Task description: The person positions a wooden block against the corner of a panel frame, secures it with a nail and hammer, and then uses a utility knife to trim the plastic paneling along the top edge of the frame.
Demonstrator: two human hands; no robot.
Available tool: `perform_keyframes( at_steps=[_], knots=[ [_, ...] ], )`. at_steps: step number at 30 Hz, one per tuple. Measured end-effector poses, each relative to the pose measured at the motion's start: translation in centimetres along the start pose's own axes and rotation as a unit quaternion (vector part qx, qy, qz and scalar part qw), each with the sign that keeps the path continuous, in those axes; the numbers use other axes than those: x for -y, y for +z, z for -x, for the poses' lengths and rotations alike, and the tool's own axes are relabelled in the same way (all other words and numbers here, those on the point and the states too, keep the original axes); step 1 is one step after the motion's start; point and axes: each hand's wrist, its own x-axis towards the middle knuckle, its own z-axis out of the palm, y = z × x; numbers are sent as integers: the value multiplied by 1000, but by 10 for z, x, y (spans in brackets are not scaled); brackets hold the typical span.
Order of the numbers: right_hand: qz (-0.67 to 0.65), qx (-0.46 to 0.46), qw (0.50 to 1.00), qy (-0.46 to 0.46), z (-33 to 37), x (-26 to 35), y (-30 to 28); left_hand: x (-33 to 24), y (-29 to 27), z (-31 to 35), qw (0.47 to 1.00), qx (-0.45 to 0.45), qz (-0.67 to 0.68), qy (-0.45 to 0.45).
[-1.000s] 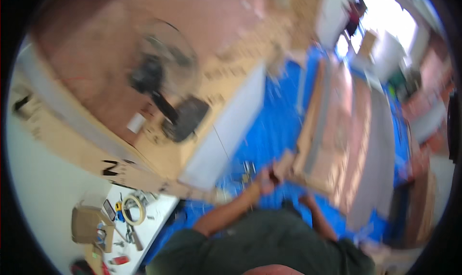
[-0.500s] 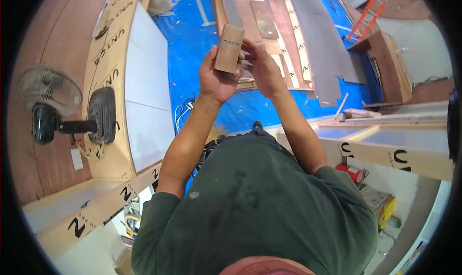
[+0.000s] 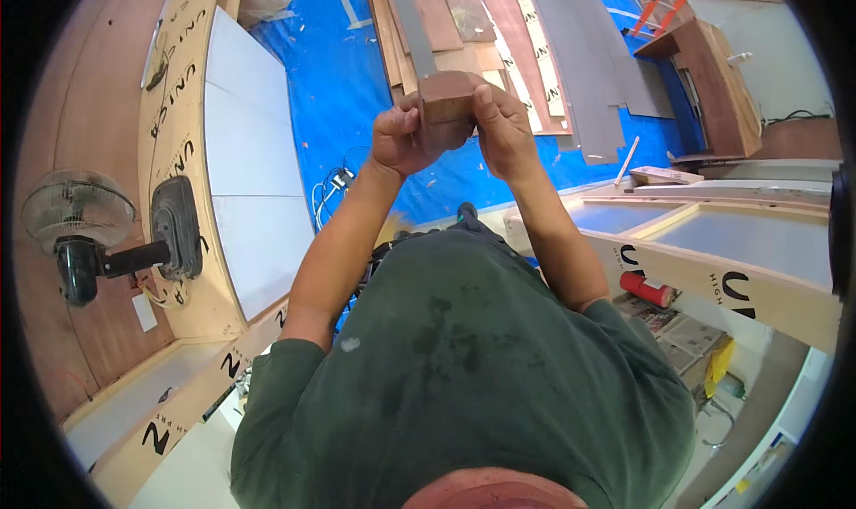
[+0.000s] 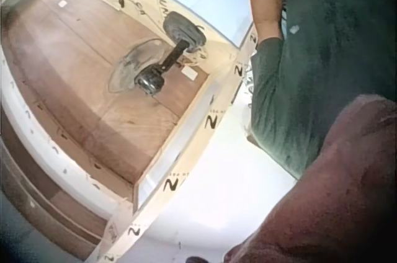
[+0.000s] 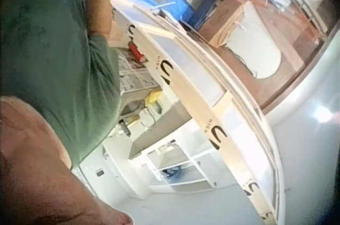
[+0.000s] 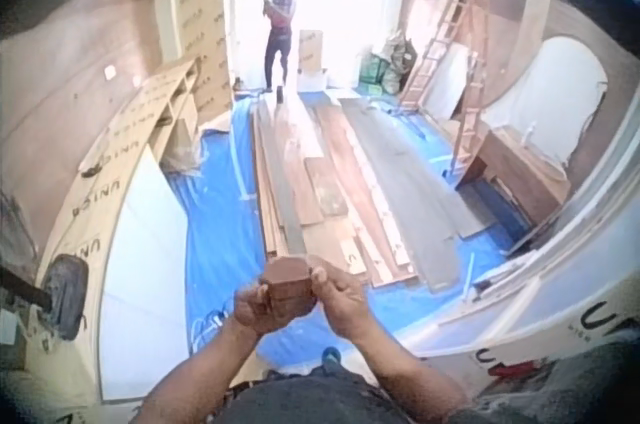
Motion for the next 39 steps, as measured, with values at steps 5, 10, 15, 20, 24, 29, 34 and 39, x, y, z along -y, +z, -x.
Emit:
perform_keyframes(
  at_steps=[5,10,15,20,24,29,34,39],
  knots=[
    [63,17,991,-114,1,-2,-7,6,-12,-8,1000,19,20,-15],
    [70,-32,997,-28,-3,-15,-25,13,-19,-13,999,-27,11,-40],
    [34,-33,999,-15,0,-20,-34,20,-30,-15,998,-43,9,-53],
    [20,-57,998,-14,1,-24,-33,24,-27,-18,997,-56,15,-51],
    [38,-62,997,-4,2,-29,-35,25,-30,-17,996,-72,-8,-53],
    [51,-56,997,15,5,-26,-33,27,-30,-12,995,-84,-12,-48],
    [39,-48,998,26,10,-29,-32,22,-27,-6,997,-55,6,-59],
    [37,-48,998,34,12,-33,-27,19,-25,3,994,-86,-20,-60]
  ],
)
